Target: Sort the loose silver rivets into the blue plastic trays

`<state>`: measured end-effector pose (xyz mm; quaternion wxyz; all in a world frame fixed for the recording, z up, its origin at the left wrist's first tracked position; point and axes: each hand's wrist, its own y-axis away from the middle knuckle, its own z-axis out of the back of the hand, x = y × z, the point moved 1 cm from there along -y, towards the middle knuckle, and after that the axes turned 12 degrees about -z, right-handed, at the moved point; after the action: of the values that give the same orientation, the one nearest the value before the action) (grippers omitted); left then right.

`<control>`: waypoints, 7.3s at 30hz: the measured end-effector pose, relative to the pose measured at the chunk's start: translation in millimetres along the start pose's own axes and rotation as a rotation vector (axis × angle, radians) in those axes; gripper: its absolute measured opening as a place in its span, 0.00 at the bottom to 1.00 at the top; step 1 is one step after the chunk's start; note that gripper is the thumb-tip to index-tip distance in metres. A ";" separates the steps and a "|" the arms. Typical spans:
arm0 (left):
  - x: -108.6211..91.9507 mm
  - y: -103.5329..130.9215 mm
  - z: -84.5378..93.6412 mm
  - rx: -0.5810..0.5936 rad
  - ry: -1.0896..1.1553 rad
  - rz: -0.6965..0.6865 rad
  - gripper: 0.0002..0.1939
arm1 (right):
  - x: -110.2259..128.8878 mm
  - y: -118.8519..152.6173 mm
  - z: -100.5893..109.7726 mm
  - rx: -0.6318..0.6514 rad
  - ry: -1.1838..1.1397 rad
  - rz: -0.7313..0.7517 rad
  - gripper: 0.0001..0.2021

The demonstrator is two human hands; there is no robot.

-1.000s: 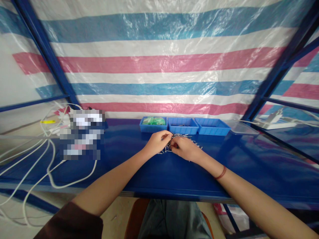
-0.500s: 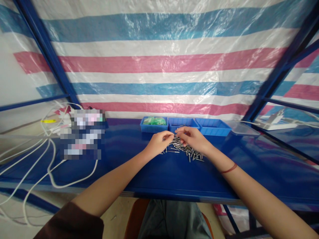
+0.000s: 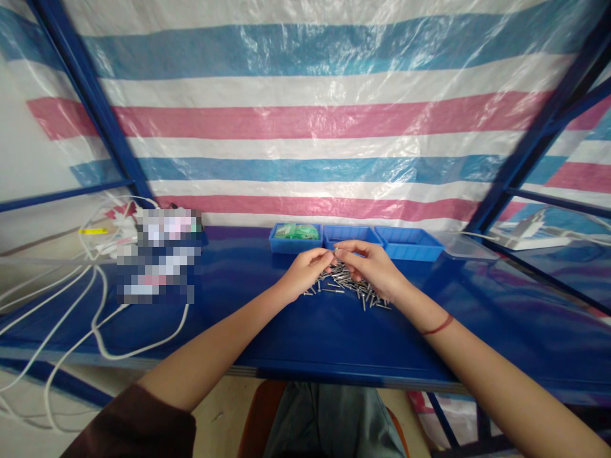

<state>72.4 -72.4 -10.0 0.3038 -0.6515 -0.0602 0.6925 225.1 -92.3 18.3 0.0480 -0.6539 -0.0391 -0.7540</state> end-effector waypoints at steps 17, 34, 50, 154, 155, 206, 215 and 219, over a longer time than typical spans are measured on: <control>2.1 -0.6 1.6 -0.136 -0.236 -0.238 0.07 | 4.2 2.2 8.9 -0.171 0.541 0.520 0.05; 2.9 1.7 5.2 -0.032 -0.607 -0.244 0.10 | -7.9 -49.1 51.4 -0.664 1.001 0.337 0.12; -6.7 8.9 7.2 0.464 -0.993 -0.200 0.09 | -9.2 -7.0 26.2 0.370 1.032 0.254 0.06; -1.2 2.9 -0.5 -0.021 -0.392 -0.156 0.11 | -5.0 -5.3 4.6 -0.139 0.448 0.437 0.12; -1.4 2.4 0.1 -0.041 -0.394 -0.161 0.10 | -4.1 -4.9 5.7 -0.145 0.466 0.459 0.11; -0.3 5.3 2.8 0.200 -0.815 -0.325 0.10 | -3.5 -12.9 33.8 0.062 0.700 0.320 0.04; -14.6 4.5 1.0 0.002 -0.583 -0.391 0.06 | -1.7 -9.0 18.7 0.167 0.312 0.187 0.08; -17.7 5.5 0.9 -0.010 -0.600 -0.440 0.05 | -1.9 -8.0 18.0 0.206 0.273 0.146 0.10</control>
<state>69.1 -85.4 2.8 0.4111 -0.3924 -0.2884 0.7706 242.1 -82.1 19.0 0.1742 -0.5382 -0.0620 -0.8223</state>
